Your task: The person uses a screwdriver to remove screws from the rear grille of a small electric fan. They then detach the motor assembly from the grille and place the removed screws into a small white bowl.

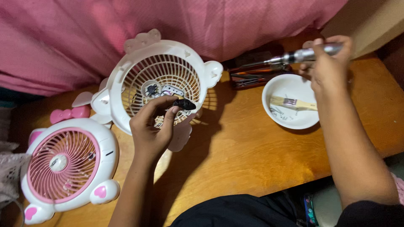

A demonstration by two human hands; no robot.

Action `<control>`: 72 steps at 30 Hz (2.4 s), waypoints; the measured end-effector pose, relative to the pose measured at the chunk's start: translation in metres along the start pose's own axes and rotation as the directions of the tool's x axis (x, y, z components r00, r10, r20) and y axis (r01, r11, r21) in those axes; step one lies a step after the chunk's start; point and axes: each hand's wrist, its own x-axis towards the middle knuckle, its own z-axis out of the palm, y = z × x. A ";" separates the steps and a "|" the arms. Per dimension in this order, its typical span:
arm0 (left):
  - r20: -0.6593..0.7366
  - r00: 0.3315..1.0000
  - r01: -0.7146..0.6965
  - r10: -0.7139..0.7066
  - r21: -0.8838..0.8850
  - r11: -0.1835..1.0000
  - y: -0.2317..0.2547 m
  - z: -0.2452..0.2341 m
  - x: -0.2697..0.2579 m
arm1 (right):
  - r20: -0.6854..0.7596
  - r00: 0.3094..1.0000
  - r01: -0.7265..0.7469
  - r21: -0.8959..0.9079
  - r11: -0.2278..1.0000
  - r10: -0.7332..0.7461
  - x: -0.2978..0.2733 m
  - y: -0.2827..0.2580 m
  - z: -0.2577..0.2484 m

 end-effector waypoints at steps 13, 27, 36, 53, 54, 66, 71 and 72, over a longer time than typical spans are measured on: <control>0.080 0.995 -0.049 0.055 -0.068 0.996 0.023 0.020 0.022 | 0.007 0.987 -0.161 -0.100 0.982 0.163 0.054 0.035 0.014; 0.216 0.969 -0.112 0.123 -0.065 0.992 0.055 0.060 0.037 | 0.126 0.990 0.022 -0.614 0.789 0.070 0.075 0.056 0.008; 0.197 0.977 -0.081 0.075 0.022 0.996 0.054 0.054 0.032 | 0.170 0.984 0.120 -0.855 0.504 0.055 0.054 0.038 0.013; 0.019 0.997 -0.075 0.074 0.055 0.996 0.013 0.008 0.012 | 0.646 0.579 0.728 -0.134 0.673 -0.498 -0.115 -0.043 0.128; 0.011 0.999 -0.051 0.051 0.024 0.998 0.011 0.006 0.010 | 0.720 0.404 0.814 -0.001 0.581 -0.564 -0.129 -0.047 0.135; -0.131 0.971 -0.173 0.198 0.182 0.968 -0.007 -0.010 0.004 | 0.724 0.281 0.798 0.189 0.573 -0.630 -0.192 -0.041 0.171; -0.163 0.984 -0.050 0.075 0.149 0.987 -0.003 -0.017 0.003 | 0.788 0.416 0.683 0.057 0.728 -0.453 -0.197 -0.047 0.179; -0.184 0.980 -0.043 0.073 0.165 0.985 -0.002 -0.019 0.002 | 0.797 0.467 0.622 0.012 0.783 -0.383 -0.199 -0.050 0.180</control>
